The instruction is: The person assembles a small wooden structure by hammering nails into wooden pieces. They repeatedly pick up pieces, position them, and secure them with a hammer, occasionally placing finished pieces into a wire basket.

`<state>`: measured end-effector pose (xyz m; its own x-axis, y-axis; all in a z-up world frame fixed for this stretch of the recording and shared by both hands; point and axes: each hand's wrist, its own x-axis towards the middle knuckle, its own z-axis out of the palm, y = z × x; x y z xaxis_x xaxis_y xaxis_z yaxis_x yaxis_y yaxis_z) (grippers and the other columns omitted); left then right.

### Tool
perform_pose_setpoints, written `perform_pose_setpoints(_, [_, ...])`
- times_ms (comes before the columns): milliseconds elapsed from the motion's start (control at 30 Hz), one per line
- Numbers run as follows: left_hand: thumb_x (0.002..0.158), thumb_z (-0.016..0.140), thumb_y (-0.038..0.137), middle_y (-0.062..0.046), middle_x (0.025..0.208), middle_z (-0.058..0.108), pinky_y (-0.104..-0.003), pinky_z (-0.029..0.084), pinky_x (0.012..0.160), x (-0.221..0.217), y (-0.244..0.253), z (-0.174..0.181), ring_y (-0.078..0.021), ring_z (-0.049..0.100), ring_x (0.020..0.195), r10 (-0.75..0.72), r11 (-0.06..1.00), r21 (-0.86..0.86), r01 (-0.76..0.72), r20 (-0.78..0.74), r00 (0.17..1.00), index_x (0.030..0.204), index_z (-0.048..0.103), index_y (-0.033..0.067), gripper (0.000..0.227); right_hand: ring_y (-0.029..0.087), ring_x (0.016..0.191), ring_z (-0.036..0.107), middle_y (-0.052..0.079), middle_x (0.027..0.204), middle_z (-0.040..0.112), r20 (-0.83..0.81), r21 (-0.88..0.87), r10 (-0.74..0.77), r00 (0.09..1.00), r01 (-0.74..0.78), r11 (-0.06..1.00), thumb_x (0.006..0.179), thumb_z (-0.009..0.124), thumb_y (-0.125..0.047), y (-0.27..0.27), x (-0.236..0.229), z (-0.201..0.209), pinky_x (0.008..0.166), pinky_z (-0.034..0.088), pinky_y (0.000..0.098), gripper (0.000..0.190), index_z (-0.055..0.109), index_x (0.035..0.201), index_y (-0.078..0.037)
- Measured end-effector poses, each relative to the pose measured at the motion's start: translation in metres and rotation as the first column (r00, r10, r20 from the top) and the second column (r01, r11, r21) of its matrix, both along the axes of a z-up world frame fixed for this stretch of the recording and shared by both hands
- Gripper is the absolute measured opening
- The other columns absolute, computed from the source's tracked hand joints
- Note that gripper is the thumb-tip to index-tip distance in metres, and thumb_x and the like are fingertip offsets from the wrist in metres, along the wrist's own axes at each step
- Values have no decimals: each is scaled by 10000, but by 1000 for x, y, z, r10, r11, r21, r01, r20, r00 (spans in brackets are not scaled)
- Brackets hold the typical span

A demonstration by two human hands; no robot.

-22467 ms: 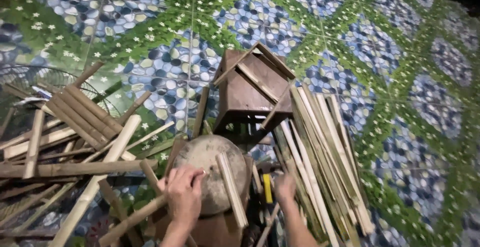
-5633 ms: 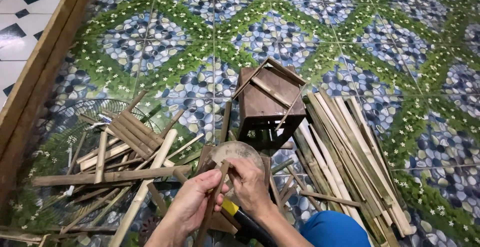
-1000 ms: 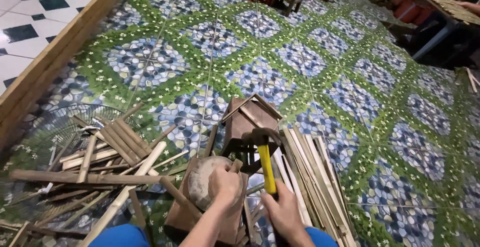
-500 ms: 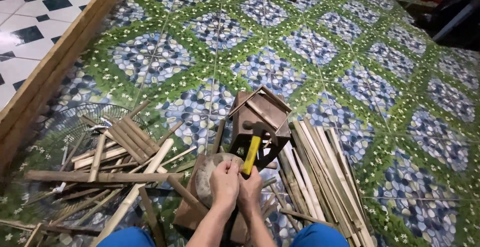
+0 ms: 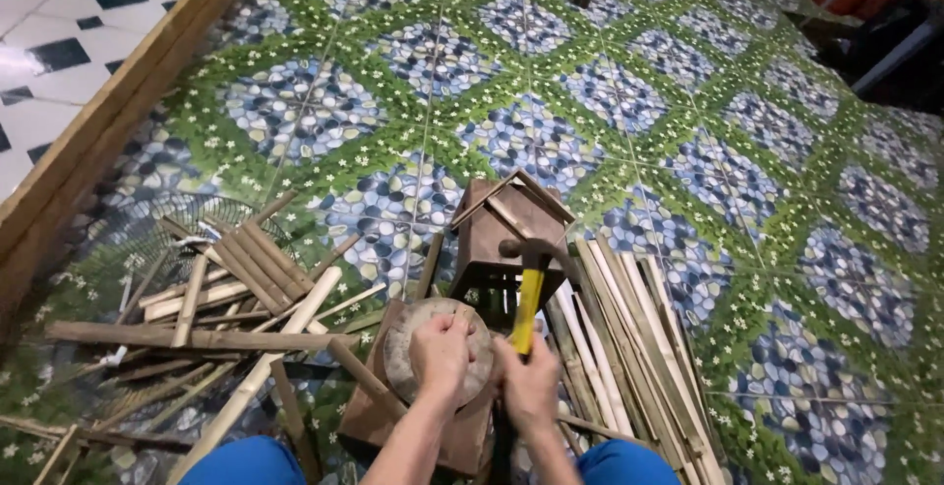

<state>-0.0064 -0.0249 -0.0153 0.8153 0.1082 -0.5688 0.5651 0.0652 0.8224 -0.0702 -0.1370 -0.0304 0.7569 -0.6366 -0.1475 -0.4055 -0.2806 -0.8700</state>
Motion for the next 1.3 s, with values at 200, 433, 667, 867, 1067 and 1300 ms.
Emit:
perform_pose_setpoints(200, [909,660,232,-37,693,732,-311,503,593,4,10,9,-191,652,513,-117,985,127,119,-16,993,767,807,76,256,163,482,615,58,693,713,-293,-15,359,886,-380,925,982,638,-236,-32,-37,105,410,490,320,159,678,1086,-123])
perform_pose_setpoints(433, [899,631,82,-42,676,692,-292,455,499,5,-1,6,-166,559,462,-62,994,86,69,-84,995,830,748,49,140,164,605,681,16,872,796,-470,-364,343,813,-533,764,977,541,-410,-33,-51,120,565,557,347,416,561,1368,-267])
perform_pose_setpoints(667, [855,577,124,-71,675,676,-297,457,524,0,-5,9,-179,568,534,-98,991,99,92,53,994,915,746,7,214,145,506,638,19,748,769,-470,-287,359,807,-524,802,988,557,-305,-36,-41,128,459,538,305,326,609,1306,-257])
perform_pose_setpoints(867, [859,680,435,-34,542,655,-317,530,711,3,-7,7,-219,657,598,-187,938,302,171,25,982,664,739,96,396,126,351,540,34,609,690,-363,-219,417,833,-512,831,1004,572,-299,-41,-49,118,260,463,283,228,634,1203,-207])
perform_pose_setpoints(1067, [789,732,459,-95,737,737,-384,544,755,4,-20,-24,-293,663,695,-145,937,334,105,95,985,707,732,61,405,152,405,539,70,635,684,-205,-194,315,927,-354,915,954,604,-215,-39,-53,132,305,401,282,401,654,1338,-111])
perform_pose_setpoints(1300, [840,659,297,-88,758,737,-385,534,730,0,-18,0,-273,670,705,-238,902,376,212,24,971,753,750,76,254,105,434,630,52,759,754,-478,-223,317,819,-463,858,994,603,-277,-52,-53,108,333,545,238,290,629,1280,-233])
